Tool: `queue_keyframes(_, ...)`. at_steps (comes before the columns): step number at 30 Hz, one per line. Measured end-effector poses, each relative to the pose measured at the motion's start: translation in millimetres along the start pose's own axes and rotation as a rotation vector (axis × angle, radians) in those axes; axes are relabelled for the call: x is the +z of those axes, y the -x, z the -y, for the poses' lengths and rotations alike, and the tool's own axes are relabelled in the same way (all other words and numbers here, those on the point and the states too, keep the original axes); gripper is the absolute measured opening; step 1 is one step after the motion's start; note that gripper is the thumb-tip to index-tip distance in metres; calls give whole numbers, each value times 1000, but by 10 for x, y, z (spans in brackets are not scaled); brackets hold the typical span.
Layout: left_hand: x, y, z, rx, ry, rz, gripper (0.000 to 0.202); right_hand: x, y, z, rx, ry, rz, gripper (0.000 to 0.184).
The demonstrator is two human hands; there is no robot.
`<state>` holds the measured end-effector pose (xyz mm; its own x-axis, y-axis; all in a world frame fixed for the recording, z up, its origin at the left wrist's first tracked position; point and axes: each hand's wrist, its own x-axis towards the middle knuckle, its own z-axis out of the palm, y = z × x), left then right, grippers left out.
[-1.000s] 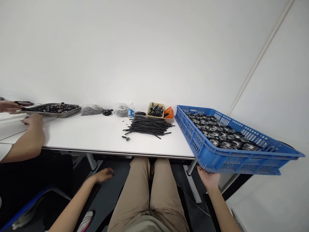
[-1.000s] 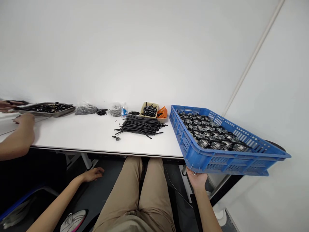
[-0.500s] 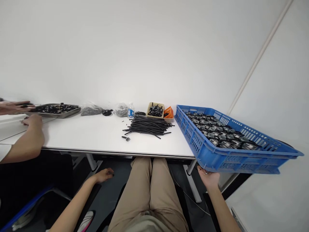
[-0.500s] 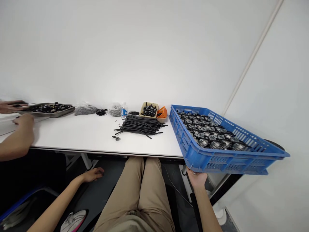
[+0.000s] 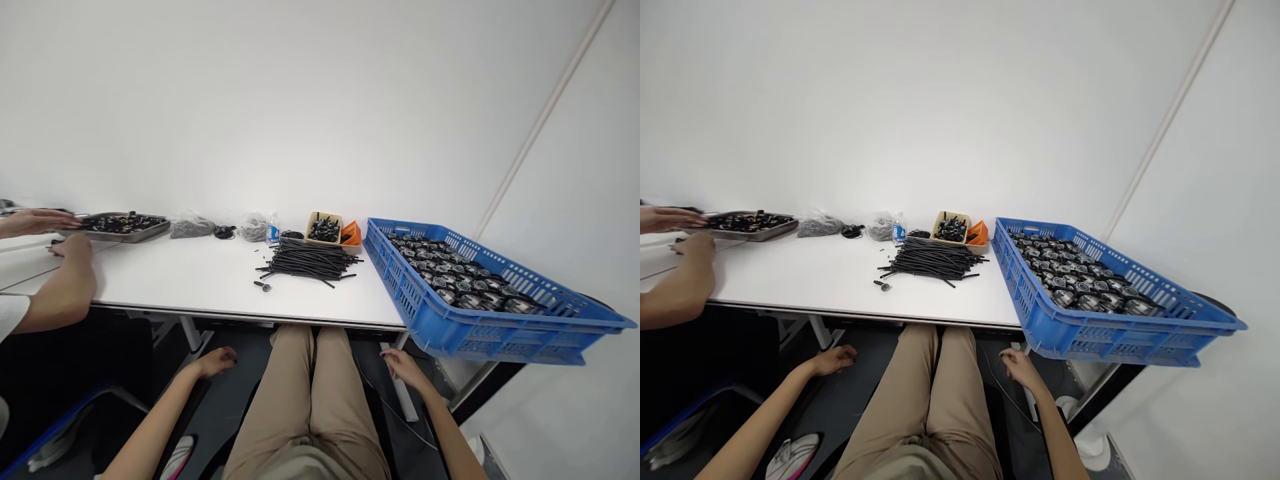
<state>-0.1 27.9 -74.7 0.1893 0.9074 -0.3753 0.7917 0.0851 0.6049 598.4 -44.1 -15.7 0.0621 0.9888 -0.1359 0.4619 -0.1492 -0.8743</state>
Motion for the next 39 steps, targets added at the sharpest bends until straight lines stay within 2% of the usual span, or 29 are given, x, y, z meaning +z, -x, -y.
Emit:
queue_keyframes(3,1,16,-21,3,11,-3,51,100,64,-38,95,77,284,37)
queue_keyframes(5,-4,29,-38,2,16,-6,50,128,94,-37,127,98,362,39)
queue_keyframes(11,-21,64,-78,-5,25,-12,53,92,96,4,63,86,268,38)
queue_keyframes(20,-14,97,-125,9,49,-44,47,100,85,-94,14,126,315,43)
queue_keyframes(23,-54,106,-193,80,82,-92,40,91,56,-107,-22,165,213,36)
queue_keyframes(26,-113,104,-279,163,127,-180,41,52,14,-83,-1,191,50,8)
queue_keyframes(29,-147,100,-329,179,169,-253,50,-24,-17,-63,37,210,-70,28)
queue_keyframes(30,-153,100,-332,174,184,-273,53,-53,-23,-62,41,213,-108,29)
queue_keyframes(34,-186,108,-307,191,244,-361,63,-141,-37,-94,40,198,-221,16)
queue_keyframes(39,-207,113,-290,189,239,-398,57,-176,-66,-149,45,165,-273,22)
